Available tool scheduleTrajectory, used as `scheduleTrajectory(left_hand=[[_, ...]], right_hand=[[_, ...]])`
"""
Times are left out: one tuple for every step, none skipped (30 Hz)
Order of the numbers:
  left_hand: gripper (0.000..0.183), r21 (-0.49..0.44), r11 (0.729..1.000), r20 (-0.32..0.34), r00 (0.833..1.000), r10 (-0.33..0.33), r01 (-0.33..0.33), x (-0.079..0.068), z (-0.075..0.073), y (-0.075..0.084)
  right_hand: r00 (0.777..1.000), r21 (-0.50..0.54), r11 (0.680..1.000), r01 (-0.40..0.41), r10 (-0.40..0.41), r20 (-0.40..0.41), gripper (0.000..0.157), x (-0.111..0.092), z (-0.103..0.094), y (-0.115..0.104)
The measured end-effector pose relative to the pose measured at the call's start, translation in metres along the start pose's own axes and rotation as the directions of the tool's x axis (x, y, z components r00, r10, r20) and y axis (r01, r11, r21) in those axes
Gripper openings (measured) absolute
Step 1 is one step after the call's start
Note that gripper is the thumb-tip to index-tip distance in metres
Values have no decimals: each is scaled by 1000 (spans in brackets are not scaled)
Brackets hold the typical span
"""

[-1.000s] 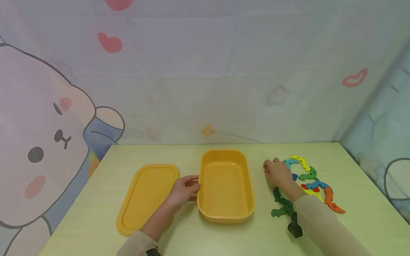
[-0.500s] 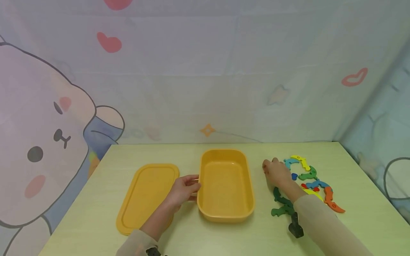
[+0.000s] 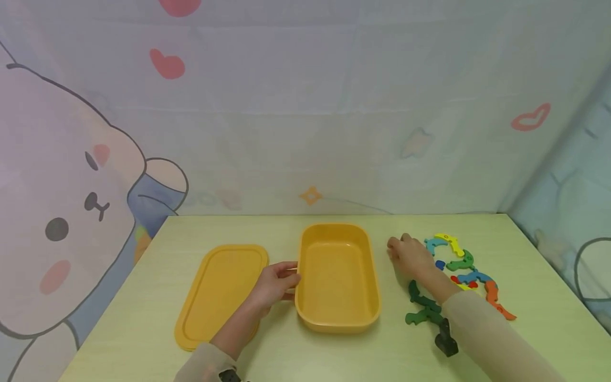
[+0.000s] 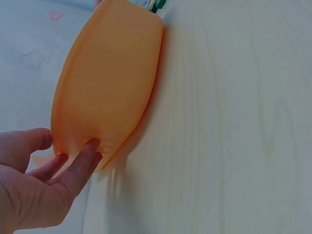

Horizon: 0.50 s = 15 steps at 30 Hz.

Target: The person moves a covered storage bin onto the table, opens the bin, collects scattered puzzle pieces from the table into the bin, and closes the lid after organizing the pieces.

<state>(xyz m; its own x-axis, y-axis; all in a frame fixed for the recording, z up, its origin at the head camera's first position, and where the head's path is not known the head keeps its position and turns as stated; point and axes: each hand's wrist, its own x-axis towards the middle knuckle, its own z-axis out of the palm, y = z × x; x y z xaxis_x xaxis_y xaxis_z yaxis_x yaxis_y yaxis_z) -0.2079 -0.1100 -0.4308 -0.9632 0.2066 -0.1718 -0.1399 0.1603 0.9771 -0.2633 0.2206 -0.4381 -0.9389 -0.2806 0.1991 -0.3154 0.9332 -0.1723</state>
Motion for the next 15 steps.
scheduleTrajectory(left_hand=[[42,-3,1000,-1,1000,-3,3,0,0,0],[43,-4,1000,0,1000,-2,2,0,0,0],[43,-5,1000,1,1000,-1,1,0,0,0],[43,-6,1000,1,1000,1,-1,0,0,0],[44,-7,1000,2,1000,3,-3,-1,0,0],[44,-6,1000,4,1000,5,-5,-1,0,0],[44,-7,1000,5,1000,5,-5,-1,-1,0],[44,-7,1000,5,1000,6,-6,-1,-1,0],[44,-7,1000,6,1000,7,-7,-2,-1,0],[45,-8,1000,7,1000,8,-8,-2,-1,0],[45,-8,1000,7,1000,8,-8,-2,-1,0],[44,-8,1000,6,1000,8,-8,-3,-1,0],[44,-7,1000,3,1000,7,-7,-3,-1,1],[44,-5,1000,1,1000,6,-6,-3,-1,1],[44,-4,1000,-2,1000,5,-5,-3,-1,1]], right_hand=[[999,-3,1000,22,-22,-23,13,0,-1,-1],[998,-7,999,43,-44,-48,13,-1,-3,-1],[995,-12,998,65,-65,-74,13,-1,-4,-2],[992,-15,996,83,-84,-95,13,-1,-5,-2],[989,-18,995,97,-99,-112,13,-1,-6,-3],[985,-20,993,113,-115,-127,14,-1,-7,-4],[983,-25,992,125,-127,-133,14,-1,-8,-4],[981,-29,990,136,-139,-137,14,-1,-9,-5],[978,-31,988,150,-153,-142,14,-1,-10,-5],[976,-33,986,160,-164,-145,14,-1,-11,-6],[974,-35,985,169,-172,-147,14,-1,-12,-7],[971,-36,983,179,-182,-153,14,-1,-13,-8],[970,-36,982,187,-190,-154,14,-1,-14,-9],[969,-34,981,192,-194,-153,14,-1,-15,-10],[969,-30,980,195,-197,-151,14,-1,-16,-12]])
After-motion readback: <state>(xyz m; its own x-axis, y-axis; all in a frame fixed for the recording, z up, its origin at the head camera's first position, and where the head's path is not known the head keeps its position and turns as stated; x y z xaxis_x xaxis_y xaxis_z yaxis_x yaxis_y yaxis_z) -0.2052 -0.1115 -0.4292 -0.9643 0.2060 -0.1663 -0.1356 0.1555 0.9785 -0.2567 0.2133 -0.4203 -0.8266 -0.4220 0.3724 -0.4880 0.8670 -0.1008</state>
